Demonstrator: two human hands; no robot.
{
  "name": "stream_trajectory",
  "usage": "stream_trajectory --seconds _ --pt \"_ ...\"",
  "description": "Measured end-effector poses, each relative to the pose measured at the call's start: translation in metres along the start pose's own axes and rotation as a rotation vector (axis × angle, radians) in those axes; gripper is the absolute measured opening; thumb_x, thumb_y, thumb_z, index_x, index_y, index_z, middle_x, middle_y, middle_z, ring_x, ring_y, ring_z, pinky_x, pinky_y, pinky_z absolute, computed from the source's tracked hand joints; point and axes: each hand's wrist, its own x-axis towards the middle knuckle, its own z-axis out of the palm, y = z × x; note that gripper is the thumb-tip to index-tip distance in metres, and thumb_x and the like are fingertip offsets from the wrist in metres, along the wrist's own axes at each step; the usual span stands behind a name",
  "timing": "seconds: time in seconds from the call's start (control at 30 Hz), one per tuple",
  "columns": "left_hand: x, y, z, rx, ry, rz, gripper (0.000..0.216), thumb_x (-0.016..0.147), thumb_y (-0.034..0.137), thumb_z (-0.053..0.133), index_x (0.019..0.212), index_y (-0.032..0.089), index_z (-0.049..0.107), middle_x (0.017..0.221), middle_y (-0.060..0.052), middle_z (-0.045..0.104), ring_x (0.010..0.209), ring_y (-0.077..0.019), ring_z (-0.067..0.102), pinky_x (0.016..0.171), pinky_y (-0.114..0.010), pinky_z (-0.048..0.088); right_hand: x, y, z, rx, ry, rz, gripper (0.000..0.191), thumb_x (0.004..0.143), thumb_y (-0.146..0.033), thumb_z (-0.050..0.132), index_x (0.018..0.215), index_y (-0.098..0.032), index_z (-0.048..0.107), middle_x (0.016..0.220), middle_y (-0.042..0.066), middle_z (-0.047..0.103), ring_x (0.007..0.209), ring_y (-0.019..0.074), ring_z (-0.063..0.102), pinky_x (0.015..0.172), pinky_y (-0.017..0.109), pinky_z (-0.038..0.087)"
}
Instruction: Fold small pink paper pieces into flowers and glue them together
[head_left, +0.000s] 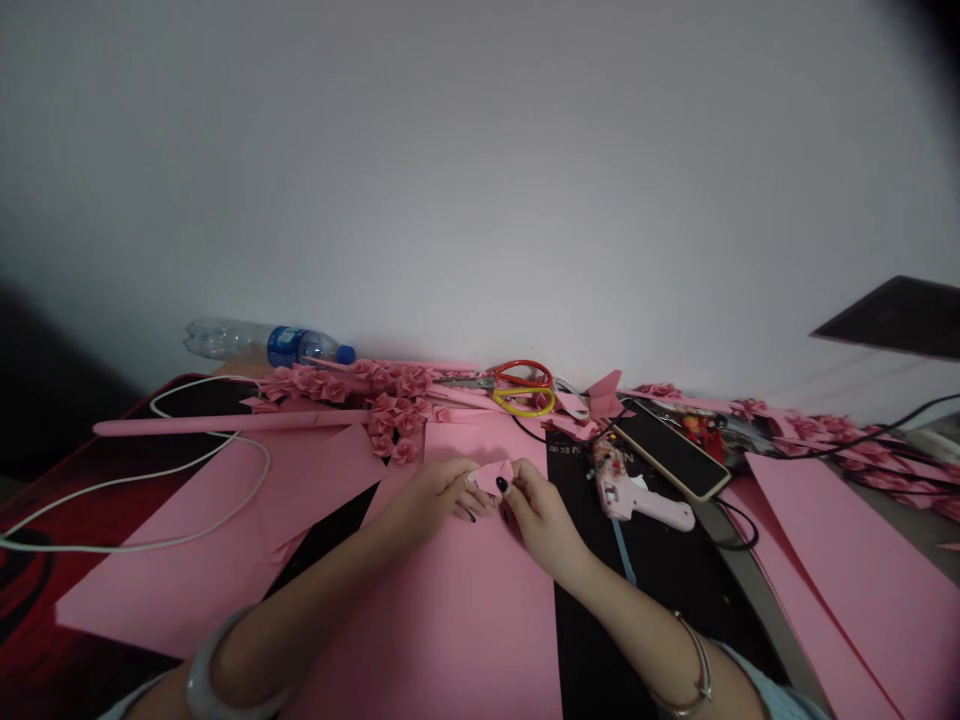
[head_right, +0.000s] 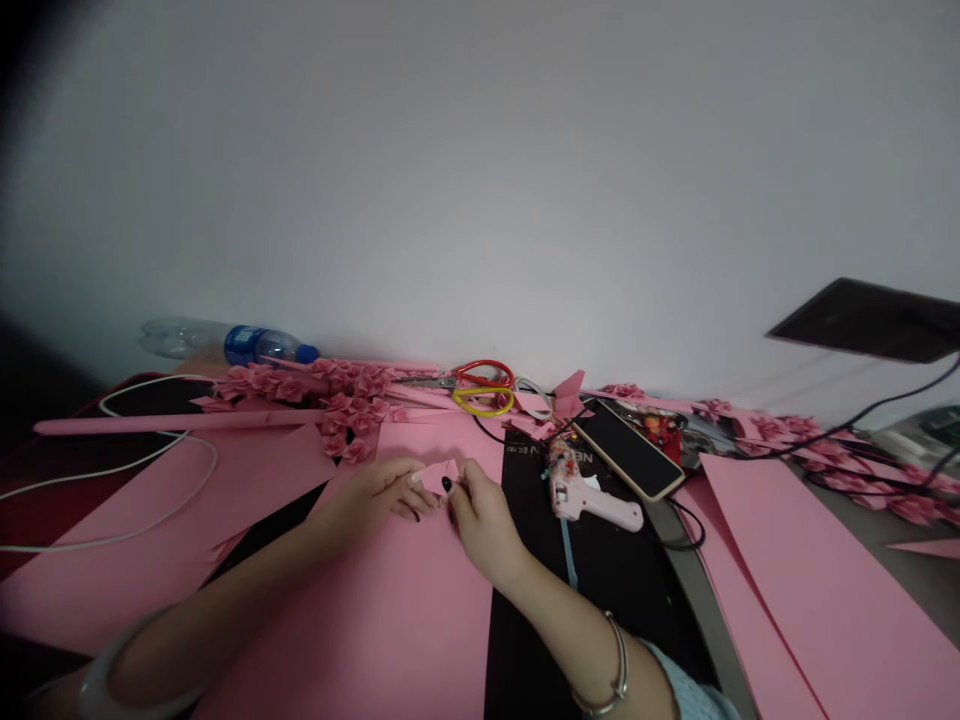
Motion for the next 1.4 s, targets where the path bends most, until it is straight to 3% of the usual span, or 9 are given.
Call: stream_trajectory --seconds 0.23,0.5,0.63,0.87,1.17,1.4 --pt "-0.002 0.004 0.001 0.021 0.013 0.075 0.021 0.088 0.037 0.053 0.093 0.017 0.06 0.078 -0.005 0.072 0.074 -0.0191 0.071 0.073 -0.032 0.056 -0.001 -0.005 -0.001 0.042 -0.013 0.026 0.024 0.094 -0.031 0.045 0.072 -0.023 0.044 0.059 -0.004 0.051 0.052 0.0134 0.045 0.051 0.025 0.036" --pt "0.002 -0.005 -0.003 0.153 0.068 0.174 0.016 0.082 0.029 0.056 0.071 0.018 0.056 0.062 0.0 0.065 0.059 -0.0156 0.064 0.06 -0.027 0.051 -0.004 -0.012 -0.001 0.021 -0.038 0.011 0.028 0.093 -0.038 0.051 0.072 -0.023 0.044 0.06 -0.006 0.045 0.054 0.0122 0.041 0.051 0.024 0.033" --pt "0.001 -0.005 -0.003 0.219 0.08 0.177 0.017 0.08 0.029 0.056 0.067 0.018 0.056 0.06 0.0 0.064 0.058 -0.0148 0.063 0.06 -0.026 0.05 -0.005 -0.009 0.0 0.105 -0.008 0.029 0.026 0.096 -0.044 0.049 0.082 -0.022 0.045 0.063 -0.005 0.05 0.055 0.0125 0.044 0.053 0.024 0.036" --pt "0.001 -0.001 -0.003 0.218 0.043 0.162 0.02 0.08 0.032 0.059 0.066 0.017 0.056 0.06 0.0 0.063 0.058 -0.0142 0.061 0.06 -0.025 0.048 -0.007 -0.006 0.001 0.133 0.006 0.039 0.033 0.097 -0.05 0.046 0.079 -0.023 0.043 0.061 -0.005 0.051 0.052 0.0124 0.044 0.051 0.024 0.035" --pt "-0.001 0.005 -0.001 0.173 0.03 0.161 0.021 0.078 0.037 0.065 0.074 0.017 0.063 0.063 0.001 0.063 0.057 -0.0126 0.06 0.058 -0.023 0.048 -0.009 -0.001 0.0 0.157 -0.041 0.017 0.032 0.1 -0.048 0.04 0.08 -0.023 0.045 0.063 -0.005 0.048 0.049 0.0112 0.038 0.048 0.023 0.033" --pt "-0.004 0.004 -0.001 0.311 0.086 0.201 0.021 0.085 0.034 0.059 0.074 0.017 0.066 0.058 0.002 0.059 0.056 -0.0129 0.057 0.056 -0.022 0.044 -0.009 -0.006 -0.001 0.106 -0.037 -0.008 0.026 0.101 -0.038 0.041 0.084 -0.022 0.051 0.062 -0.006 0.047 0.049 0.0111 0.038 0.048 0.023 0.033"
